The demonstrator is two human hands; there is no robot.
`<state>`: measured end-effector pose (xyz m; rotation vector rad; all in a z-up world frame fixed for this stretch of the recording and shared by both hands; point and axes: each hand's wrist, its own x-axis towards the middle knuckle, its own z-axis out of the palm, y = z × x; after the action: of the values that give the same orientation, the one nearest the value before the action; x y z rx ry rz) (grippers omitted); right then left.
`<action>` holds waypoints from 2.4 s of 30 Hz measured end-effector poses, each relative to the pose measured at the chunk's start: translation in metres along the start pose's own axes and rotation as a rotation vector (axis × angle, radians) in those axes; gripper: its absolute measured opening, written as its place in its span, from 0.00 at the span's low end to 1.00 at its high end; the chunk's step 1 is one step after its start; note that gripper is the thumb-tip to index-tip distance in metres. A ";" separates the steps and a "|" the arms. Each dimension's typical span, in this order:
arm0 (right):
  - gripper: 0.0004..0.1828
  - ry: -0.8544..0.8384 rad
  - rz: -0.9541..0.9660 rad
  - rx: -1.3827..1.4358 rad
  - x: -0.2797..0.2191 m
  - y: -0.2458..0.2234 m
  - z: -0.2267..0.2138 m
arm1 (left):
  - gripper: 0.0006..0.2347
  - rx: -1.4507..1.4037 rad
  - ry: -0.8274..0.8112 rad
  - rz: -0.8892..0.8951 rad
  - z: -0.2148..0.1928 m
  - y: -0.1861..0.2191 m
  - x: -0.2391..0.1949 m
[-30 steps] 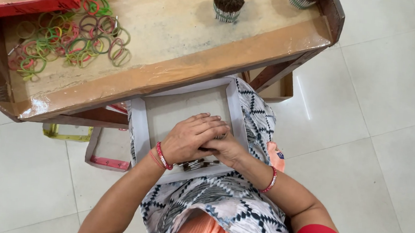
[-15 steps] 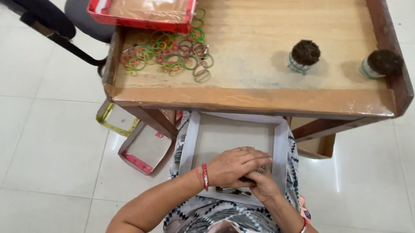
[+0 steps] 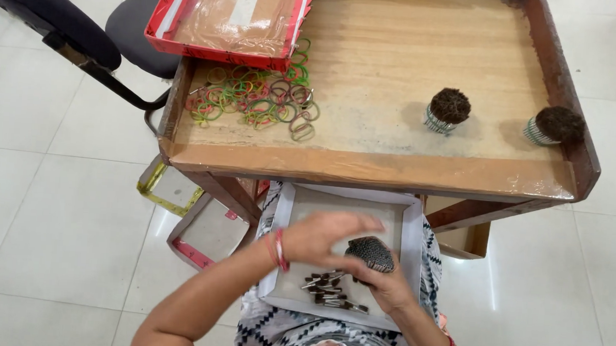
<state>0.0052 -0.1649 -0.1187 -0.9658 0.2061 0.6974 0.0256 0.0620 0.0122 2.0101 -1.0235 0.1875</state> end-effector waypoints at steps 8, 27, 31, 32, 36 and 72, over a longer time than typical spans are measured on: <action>0.23 -0.180 -0.298 -0.035 0.006 -0.021 0.006 | 0.07 0.823 0.359 -0.511 -0.144 -0.119 0.008; 0.25 -0.358 -0.713 0.124 0.032 -0.090 0.076 | 0.12 -0.544 0.375 -0.524 -0.087 -0.038 0.016; 0.33 -0.339 -0.612 0.277 0.024 -0.082 0.084 | 0.13 -0.609 0.306 -0.543 -0.057 -0.010 0.019; 0.32 -0.433 -0.631 0.257 0.021 -0.083 0.084 | 0.12 -0.369 0.321 -0.504 -0.055 -0.005 0.021; 0.31 -0.549 -0.673 0.203 0.007 -0.094 0.081 | 0.07 0.042 0.384 -0.430 -0.023 -0.025 -0.007; 0.29 0.147 -0.914 -0.633 0.001 -0.062 0.040 | 0.44 0.078 0.050 -0.699 0.039 0.026 0.040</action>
<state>0.0389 -0.1550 -0.0541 -1.5537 -0.3474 -0.1825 0.0237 0.0016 0.0229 2.2949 -0.2414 -0.1008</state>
